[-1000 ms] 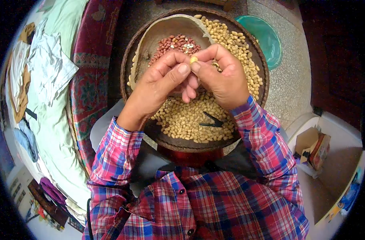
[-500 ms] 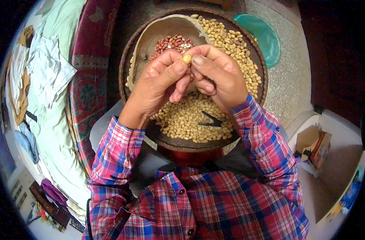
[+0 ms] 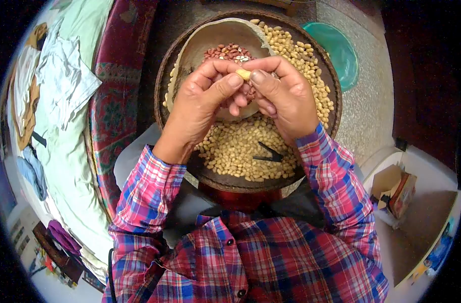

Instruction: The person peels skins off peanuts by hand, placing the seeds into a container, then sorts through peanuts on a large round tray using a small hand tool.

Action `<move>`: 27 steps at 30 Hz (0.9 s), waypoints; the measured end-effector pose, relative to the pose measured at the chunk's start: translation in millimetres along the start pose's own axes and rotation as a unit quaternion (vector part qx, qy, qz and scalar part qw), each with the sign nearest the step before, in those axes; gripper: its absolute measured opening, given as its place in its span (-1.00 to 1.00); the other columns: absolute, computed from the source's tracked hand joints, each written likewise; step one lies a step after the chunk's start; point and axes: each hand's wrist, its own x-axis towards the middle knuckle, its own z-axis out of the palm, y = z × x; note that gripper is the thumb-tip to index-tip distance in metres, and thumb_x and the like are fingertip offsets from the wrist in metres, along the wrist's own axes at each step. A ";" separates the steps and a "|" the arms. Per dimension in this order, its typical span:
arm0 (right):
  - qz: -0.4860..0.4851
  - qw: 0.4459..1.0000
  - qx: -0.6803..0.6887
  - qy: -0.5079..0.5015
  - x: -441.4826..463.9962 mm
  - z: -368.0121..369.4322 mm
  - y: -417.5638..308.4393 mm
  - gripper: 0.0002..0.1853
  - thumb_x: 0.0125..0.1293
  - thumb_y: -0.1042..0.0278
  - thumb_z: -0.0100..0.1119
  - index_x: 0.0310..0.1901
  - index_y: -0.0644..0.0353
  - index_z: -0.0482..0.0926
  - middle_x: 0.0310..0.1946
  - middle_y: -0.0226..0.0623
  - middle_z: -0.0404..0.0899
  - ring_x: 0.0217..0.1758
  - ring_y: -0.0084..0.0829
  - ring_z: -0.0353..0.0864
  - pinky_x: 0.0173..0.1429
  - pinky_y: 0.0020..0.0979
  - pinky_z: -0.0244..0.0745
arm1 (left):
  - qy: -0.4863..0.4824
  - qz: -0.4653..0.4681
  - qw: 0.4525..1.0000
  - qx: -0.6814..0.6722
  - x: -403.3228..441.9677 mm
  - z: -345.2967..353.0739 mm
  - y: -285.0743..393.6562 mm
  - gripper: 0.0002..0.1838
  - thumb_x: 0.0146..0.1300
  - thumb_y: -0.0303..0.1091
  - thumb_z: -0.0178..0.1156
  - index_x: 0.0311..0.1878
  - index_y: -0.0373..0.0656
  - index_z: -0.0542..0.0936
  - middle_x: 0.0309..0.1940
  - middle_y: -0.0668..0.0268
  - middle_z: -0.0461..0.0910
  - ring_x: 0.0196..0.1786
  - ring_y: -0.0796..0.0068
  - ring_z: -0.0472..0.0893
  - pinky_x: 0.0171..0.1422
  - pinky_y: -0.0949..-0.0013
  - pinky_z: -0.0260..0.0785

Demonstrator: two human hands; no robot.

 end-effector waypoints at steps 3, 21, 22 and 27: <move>-0.021 1.000 -0.009 0.008 -1.7 2.7 1.2 -0.85 0.38 0.43 0.05 -0.09 0.30 0.45 -0.38 -0.36 0.54 -0.38 -0.60 0.54 -0.33 -0.59 0.46 | 0.022 0.035 0.998 0.048 -0.7 0.7 -0.6 -0.82 0.31 -0.36 0.18 -0.09 -0.22 0.51 -0.37 0.35 0.57 -0.39 0.65 0.55 -0.33 0.61 0.42; -0.017 0.992 -0.125 0.013 0.9 -5.8 5.3 -0.81 0.38 0.28 0.10 -0.17 0.25 0.54 -0.35 -0.43 0.58 -0.25 -0.69 0.50 -0.18 -0.59 0.44 | 0.027 0.218 0.936 0.274 -2.7 3.6 2.2 -0.83 0.23 -0.51 0.23 -0.11 -0.23 0.53 -0.37 0.40 0.53 -0.36 0.68 0.52 -0.28 0.61 0.41; -0.003 0.994 -0.112 0.008 0.8 -6.9 6.1 -0.80 0.39 0.28 0.09 -0.15 0.25 0.53 -0.36 -0.44 0.58 -0.29 -0.69 0.50 -0.21 -0.59 0.42 | 0.021 0.212 0.938 0.275 -2.8 4.0 2.1 -0.82 0.24 -0.50 0.22 -0.10 -0.24 0.52 -0.36 0.38 0.54 -0.36 0.65 0.54 -0.27 0.59 0.43; 0.033 0.998 -0.052 0.003 -0.1 -6.3 1.3 -0.81 0.40 0.30 0.06 -0.11 0.25 0.49 -0.38 -0.42 0.56 -0.37 -0.66 0.50 -0.27 -0.62 0.40 | 0.020 0.040 0.999 -0.017 1.0 1.2 0.5 -0.83 0.30 -0.43 0.16 -0.10 -0.26 0.48 -0.34 0.28 0.58 -0.35 0.53 0.59 -0.26 0.52 0.52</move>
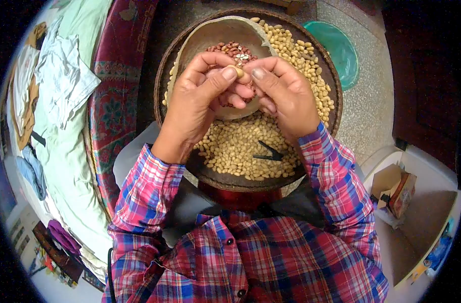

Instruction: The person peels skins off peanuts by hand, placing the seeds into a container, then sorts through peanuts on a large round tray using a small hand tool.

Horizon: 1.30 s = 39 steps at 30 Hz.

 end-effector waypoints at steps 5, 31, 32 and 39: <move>-0.055 0.998 -0.005 0.024 -0.3 8.5 0.5 -0.82 0.39 0.33 0.08 -0.12 0.27 0.47 -0.39 -0.39 0.56 -0.37 -0.63 0.52 -0.26 -0.58 0.45 | -0.013 -0.032 0.996 -0.084 2.3 -4.4 -2.4 -0.85 0.32 -0.42 0.14 -0.12 -0.26 0.45 -0.33 0.25 0.59 -0.33 0.50 0.62 -0.26 0.50 0.54; 0.010 0.998 0.047 0.033 2.6 4.0 7.8 -0.82 0.39 0.25 0.08 -0.19 0.19 0.46 -0.51 -0.52 0.47 -0.63 -0.80 0.19 -0.59 -0.70 0.05 | 0.014 0.217 0.898 0.382 -3.4 2.3 -2.6 -0.84 0.15 -0.51 0.29 -0.21 -0.21 0.53 -0.38 0.36 0.54 -0.36 0.63 0.52 -0.27 0.54 0.37; 0.010 0.998 0.047 0.033 2.8 4.2 9.0 -0.82 0.39 0.25 0.08 -0.19 0.19 0.46 -0.51 -0.52 0.47 -0.63 -0.80 0.19 -0.59 -0.70 0.05 | 0.014 0.217 0.898 0.383 -3.4 2.5 -2.3 -0.84 0.15 -0.51 0.29 -0.21 -0.21 0.53 -0.38 0.36 0.54 -0.36 0.63 0.52 -0.27 0.54 0.37; 0.016 0.998 0.050 0.017 3.3 2.9 10.4 -0.82 0.40 0.25 0.06 -0.20 0.20 0.44 -0.49 -0.46 0.49 -0.65 -0.79 0.19 -0.62 -0.69 0.05 | 0.002 0.189 0.909 0.371 -6.0 2.7 -4.7 -0.85 0.20 -0.51 0.24 -0.21 -0.22 0.48 -0.40 0.38 0.55 -0.37 0.66 0.51 -0.30 0.57 0.38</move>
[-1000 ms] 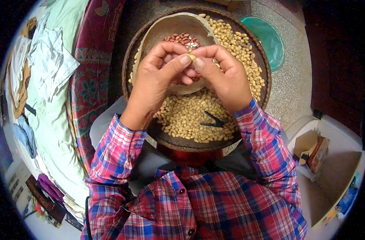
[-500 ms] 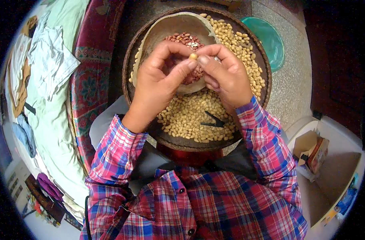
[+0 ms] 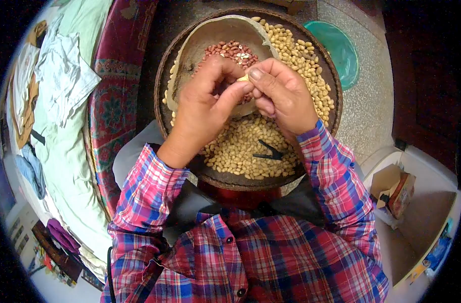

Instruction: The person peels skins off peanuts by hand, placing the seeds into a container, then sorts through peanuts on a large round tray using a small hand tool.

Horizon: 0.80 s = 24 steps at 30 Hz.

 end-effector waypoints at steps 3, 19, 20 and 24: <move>0.004 1.000 0.014 -0.004 -1.1 1.7 -1.4 -0.82 0.40 0.26 0.05 -0.21 0.20 0.42 -0.54 -0.48 0.43 -0.66 -0.78 0.18 -0.64 -0.68 0.04 | -0.028 -0.050 0.993 -0.101 0.7 -3.8 0.5 -0.88 0.24 -0.51 0.22 -0.21 -0.22 0.47 -0.39 0.40 0.56 -0.36 0.70 0.51 -0.29 0.58 0.39; 0.049 0.987 0.147 0.030 -10.1 8.3 -3.9 -0.85 0.39 0.27 0.04 -0.22 0.17 0.39 -0.57 -0.53 0.30 -0.70 -0.76 0.16 -0.68 -0.65 0.04 | -0.002 0.081 0.996 0.024 -1.0 4.9 -4.9 -0.88 0.19 -0.51 0.25 -0.21 -0.21 0.53 -0.39 0.31 0.57 -0.32 0.54 0.57 -0.21 0.49 0.41; 0.048 0.987 0.148 0.032 -10.3 7.5 -3.3 -0.85 0.39 0.27 0.04 -0.22 0.17 0.39 -0.57 -0.53 0.30 -0.70 -0.76 0.16 -0.68 -0.65 0.04 | -0.004 0.082 0.996 0.024 -1.0 5.4 -3.9 -0.88 0.19 -0.51 0.25 -0.21 -0.21 0.53 -0.39 0.31 0.57 -0.32 0.54 0.57 -0.21 0.49 0.41; 0.064 0.978 0.191 0.054 -10.9 11.5 -5.2 -0.88 0.39 0.32 0.02 -0.25 0.17 0.41 -0.55 -0.54 0.29 -0.68 -0.75 0.17 -0.66 -0.65 0.05 | 0.002 0.096 0.995 0.024 -0.5 8.4 -4.2 -0.88 0.19 -0.54 0.24 -0.21 -0.23 0.53 -0.37 0.30 0.56 -0.29 0.54 0.56 -0.18 0.50 0.39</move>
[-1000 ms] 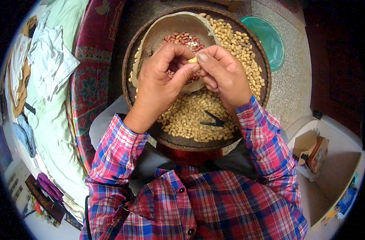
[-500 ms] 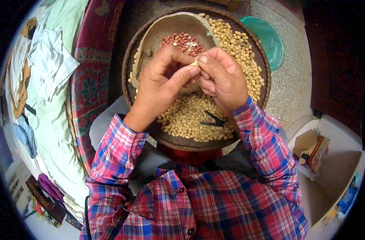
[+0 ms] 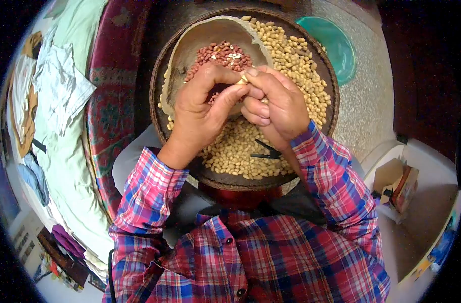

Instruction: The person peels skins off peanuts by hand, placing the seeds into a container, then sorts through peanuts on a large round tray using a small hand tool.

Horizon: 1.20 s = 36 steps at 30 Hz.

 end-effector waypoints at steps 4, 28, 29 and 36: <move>0.018 0.999 0.021 0.016 -1.8 1.7 -2.7 -0.89 0.40 0.34 -0.02 -0.25 0.16 0.42 -0.56 -0.57 0.26 -0.69 -0.76 0.16 -0.65 -0.67 0.04 | 0.001 -0.017 0.999 -0.037 -1.1 1.5 0.5 -0.88 0.19 -0.57 0.23 -0.21 -0.25 0.52 -0.34 0.30 0.55 -0.24 0.55 0.55 -0.13 0.51 0.38; -0.023 0.996 0.078 -0.024 7.4 -17.1 -13.0 -0.90 0.25 0.45 -0.09 -0.23 0.23 0.39 -0.41 -0.31 0.43 -0.64 -0.59 0.25 -0.63 -0.59 0.08 | -0.015 -0.040 0.970 0.240 11.1 -17.3 -8.3 -0.79 0.07 -0.53 0.29 -0.25 -0.20 0.48 -0.46 0.22 0.48 -0.41 0.43 0.53 -0.31 0.40 0.36; -0.024 0.996 0.078 -0.025 8.5 -16.5 -12.5 -0.90 0.25 0.45 -0.09 -0.23 0.23 0.39 -0.41 -0.31 0.43 -0.64 -0.59 0.25 -0.63 -0.59 0.08 | -0.015 -0.038 0.970 0.240 11.5 -17.4 -8.3 -0.79 0.07 -0.53 0.29 -0.25 -0.20 0.48 -0.46 0.22 0.48 -0.41 0.43 0.53 -0.31 0.40 0.36; -0.014 0.998 -0.059 0.017 6.4 -9.2 -7.0 -0.77 0.26 0.42 -0.03 -0.08 0.27 0.47 -0.47 -0.44 0.41 -0.61 -0.70 0.25 -0.60 -0.66 0.08 | -0.012 -0.100 0.985 0.137 10.5 -17.3 -0.4 -0.84 0.15 -0.49 0.27 -0.21 -0.22 0.51 -0.40 0.30 0.55 -0.34 0.57 0.53 -0.21 0.48 0.39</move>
